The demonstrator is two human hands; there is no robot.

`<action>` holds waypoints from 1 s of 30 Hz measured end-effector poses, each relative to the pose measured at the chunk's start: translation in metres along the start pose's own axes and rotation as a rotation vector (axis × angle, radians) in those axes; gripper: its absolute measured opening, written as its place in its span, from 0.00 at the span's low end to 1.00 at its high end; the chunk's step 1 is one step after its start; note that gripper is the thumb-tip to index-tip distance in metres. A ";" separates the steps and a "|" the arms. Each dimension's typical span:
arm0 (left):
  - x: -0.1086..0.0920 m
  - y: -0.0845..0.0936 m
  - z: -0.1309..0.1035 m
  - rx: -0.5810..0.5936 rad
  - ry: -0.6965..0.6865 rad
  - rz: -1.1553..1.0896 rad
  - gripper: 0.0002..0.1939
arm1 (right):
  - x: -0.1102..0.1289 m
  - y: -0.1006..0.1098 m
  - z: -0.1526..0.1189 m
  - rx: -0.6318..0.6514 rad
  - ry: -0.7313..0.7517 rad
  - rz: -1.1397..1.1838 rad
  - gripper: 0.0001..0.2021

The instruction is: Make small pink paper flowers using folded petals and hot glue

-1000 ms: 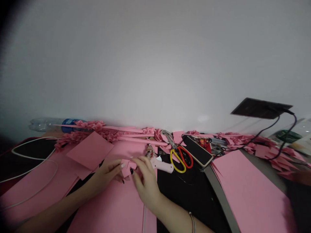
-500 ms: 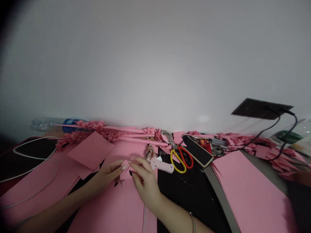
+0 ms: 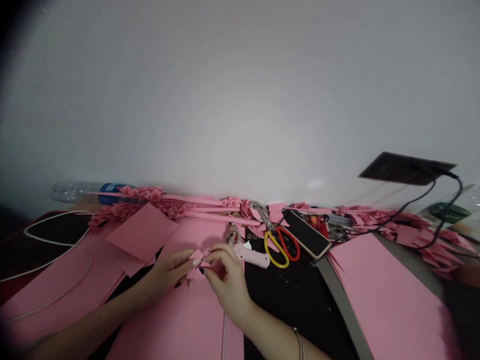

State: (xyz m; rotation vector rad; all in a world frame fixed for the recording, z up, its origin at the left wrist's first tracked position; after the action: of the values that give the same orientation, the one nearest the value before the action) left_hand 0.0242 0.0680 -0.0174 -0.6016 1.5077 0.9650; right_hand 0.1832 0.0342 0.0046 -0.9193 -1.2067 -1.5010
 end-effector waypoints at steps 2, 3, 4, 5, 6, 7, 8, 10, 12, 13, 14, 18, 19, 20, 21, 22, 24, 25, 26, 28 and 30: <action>0.000 -0.001 0.000 0.010 -0.013 -0.003 0.16 | 0.000 -0.001 0.000 0.001 -0.013 0.027 0.07; 0.000 -0.001 0.001 0.018 -0.017 -0.006 0.16 | -0.001 -0.001 0.000 -0.001 -0.017 0.039 0.07; 0.001 -0.002 0.001 0.032 -0.016 -0.012 0.16 | -0.001 -0.001 0.000 -0.003 -0.020 0.049 0.08; 0.001 -0.002 0.001 0.048 -0.008 -0.022 0.17 | -0.002 -0.001 -0.001 -0.006 -0.022 0.057 0.09; 0.001 -0.003 0.001 0.067 0.006 -0.039 0.17 | -0.002 -0.001 -0.001 -0.008 -0.023 0.061 0.10; 0.001 -0.004 0.001 0.085 0.025 -0.067 0.17 | -0.003 -0.002 -0.001 -0.010 -0.025 0.062 0.11; 0.002 -0.006 0.001 0.099 0.046 -0.107 0.18 | -0.003 -0.002 0.000 -0.010 -0.027 0.060 0.11; 0.001 -0.007 0.001 0.107 0.088 -0.204 0.19 | -0.003 -0.002 0.000 -0.006 -0.027 0.055 0.11; 0.000 -0.008 0.000 0.103 0.126 -0.281 0.21 | -0.003 -0.002 -0.001 0.001 -0.022 0.048 0.12; 0.000 -0.008 0.000 0.099 0.143 -0.300 0.22 | -0.002 -0.002 -0.001 0.007 -0.016 0.046 0.12; -0.001 -0.007 0.000 0.092 0.159 -0.312 0.22 | -0.002 -0.003 -0.001 0.014 -0.010 0.045 0.12; -0.001 -0.004 0.000 0.054 0.186 -0.355 0.23 | -0.003 -0.004 -0.003 0.050 0.002 0.032 0.11; 0.000 -0.003 0.001 0.045 0.185 -0.368 0.23 | -0.003 -0.005 -0.003 0.055 0.002 0.028 0.11; 0.000 -0.002 0.001 0.039 0.182 -0.377 0.24 | -0.004 -0.005 -0.003 0.058 0.002 0.024 0.10; 0.001 -0.002 0.002 0.034 0.177 -0.382 0.24 | -0.004 -0.005 -0.003 0.060 0.003 0.021 0.10; 0.002 -0.002 0.002 0.029 0.173 -0.380 0.24 | -0.005 -0.005 -0.003 0.060 0.002 0.017 0.10; 0.003 -0.001 0.003 0.022 0.169 -0.374 0.24 | -0.005 -0.005 -0.003 0.059 0.005 0.010 0.10; 0.003 -0.001 0.003 0.021 0.170 -0.372 0.23 | -0.006 -0.005 -0.002 0.056 0.007 0.006 0.10; 0.003 0.000 0.003 0.023 0.169 -0.372 0.23 | -0.006 -0.005 -0.002 0.052 0.007 0.002 0.09; 0.003 0.000 0.003 0.028 0.162 -0.371 0.20 | -0.006 -0.005 -0.002 0.044 0.004 -0.008 0.09; 0.003 0.001 0.003 0.033 0.153 -0.361 0.17 | -0.006 -0.005 -0.002 0.047 -0.005 -0.016 0.08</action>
State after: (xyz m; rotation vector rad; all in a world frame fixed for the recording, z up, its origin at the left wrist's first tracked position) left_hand 0.0248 0.0711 -0.0203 -0.9047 1.4799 0.6258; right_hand 0.1794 0.0341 -0.0024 -0.8845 -1.2498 -1.4777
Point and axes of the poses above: each hand's wrist, its own z-axis towards the middle knuckle, its own y-axis out of the back of the hand, x = y × z, the point moved 3 cm from there along z, towards the middle knuckle, and after that the axes turned 9 degrees about -y, right-handed, at the moved point
